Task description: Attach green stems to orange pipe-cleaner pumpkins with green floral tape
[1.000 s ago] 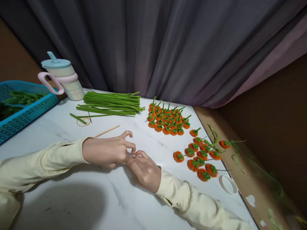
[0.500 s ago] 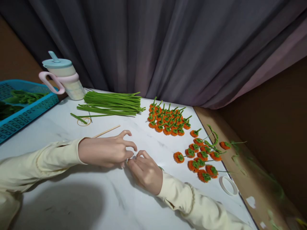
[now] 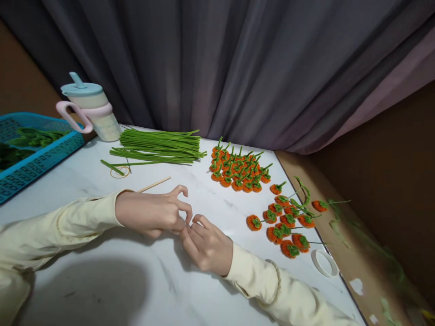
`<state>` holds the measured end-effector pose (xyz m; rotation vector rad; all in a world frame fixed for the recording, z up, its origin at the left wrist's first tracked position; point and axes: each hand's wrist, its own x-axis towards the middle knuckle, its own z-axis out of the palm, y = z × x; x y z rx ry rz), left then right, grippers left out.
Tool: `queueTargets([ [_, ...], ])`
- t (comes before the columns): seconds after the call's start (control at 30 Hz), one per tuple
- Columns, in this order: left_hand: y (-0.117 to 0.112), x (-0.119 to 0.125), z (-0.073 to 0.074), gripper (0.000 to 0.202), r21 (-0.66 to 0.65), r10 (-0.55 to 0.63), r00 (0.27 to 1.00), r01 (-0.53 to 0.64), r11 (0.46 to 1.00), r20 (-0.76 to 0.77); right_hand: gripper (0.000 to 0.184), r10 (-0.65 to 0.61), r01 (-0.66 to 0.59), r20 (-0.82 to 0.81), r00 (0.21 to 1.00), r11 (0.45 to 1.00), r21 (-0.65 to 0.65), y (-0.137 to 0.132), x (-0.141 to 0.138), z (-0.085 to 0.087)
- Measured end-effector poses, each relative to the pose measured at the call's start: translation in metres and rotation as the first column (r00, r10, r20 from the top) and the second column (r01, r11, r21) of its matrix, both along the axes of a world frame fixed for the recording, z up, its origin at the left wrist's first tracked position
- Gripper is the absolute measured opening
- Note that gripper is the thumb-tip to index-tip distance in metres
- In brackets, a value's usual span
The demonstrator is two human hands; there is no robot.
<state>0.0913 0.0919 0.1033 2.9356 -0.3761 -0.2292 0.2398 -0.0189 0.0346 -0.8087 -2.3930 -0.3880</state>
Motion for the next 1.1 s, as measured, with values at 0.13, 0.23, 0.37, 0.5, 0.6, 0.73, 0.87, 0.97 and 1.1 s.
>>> queueTargets([
  [0.13, 0.002, -0.002, -0.001, 0.02, 0.011, 0.007, 1.0, -0.007, 1.0, 0.017, 0.015, -0.044, 0.04, -0.042, 0.998, 0.996, -0.077, 0.001, 0.0, 0.001],
  [0.23, 0.002, -0.005, 0.0, 0.018, 0.057, 0.024, 0.997, -0.028, 0.998, 0.067, 0.016, -0.07, 0.04, -0.144, 0.987, 0.978, -0.206, 0.002, 0.0, 0.001],
  [0.37, 0.001, -0.007, -0.002, 0.01, 0.044, 0.071, 0.986, -0.078, 0.996, 0.151, 0.022, -0.124, -0.043, -0.352, 0.928, 0.901, -0.432, 0.004, 0.002, 0.001],
  [0.5, 0.0, -0.006, -0.008, 0.013, 0.055, 0.066, 0.974, -0.08, 0.995, 0.218, 0.025, -0.272, -0.128, -0.462, 0.844, 0.735, -0.666, 0.005, 0.002, 0.0],
  [0.6, -0.001, -0.005, -0.01, 0.018, 0.115, 0.049, 0.968, -0.079, 0.99, 0.244, 0.027, -0.368, -0.237, -0.503, 0.782, 0.571, -0.786, 0.006, 0.002, -0.003],
  [0.73, -0.001, -0.006, -0.009, 0.017, 0.14, 0.056, 0.968, -0.092, 0.986, 0.244, 0.027, -0.411, -0.386, -0.578, 0.705, 0.462, -0.798, 0.007, 0.003, -0.007],
  [0.87, -0.002, -0.007, -0.008, 0.016, 0.146, 0.048, 0.974, -0.082, 0.986, 0.221, 0.027, -0.398, -0.353, -0.56, 0.727, 0.483, -0.801, 0.006, 0.003, -0.008],
  [0.97, -0.003, -0.006, -0.009, 0.018, 0.142, 0.029, 0.982, -0.056, 0.988, 0.188, 0.026, -0.355, -0.282, -0.52, 0.776, 0.543, -0.791, 0.006, 0.002, -0.006],
  [1.1, -0.002, -0.006, -0.01, 0.018, 0.169, 0.012, 0.994, -0.03, 0.985, 0.107, 0.026, -0.285, -0.201, -0.481, 0.829, 0.65, -0.732, 0.005, 0.0, -0.006],
])
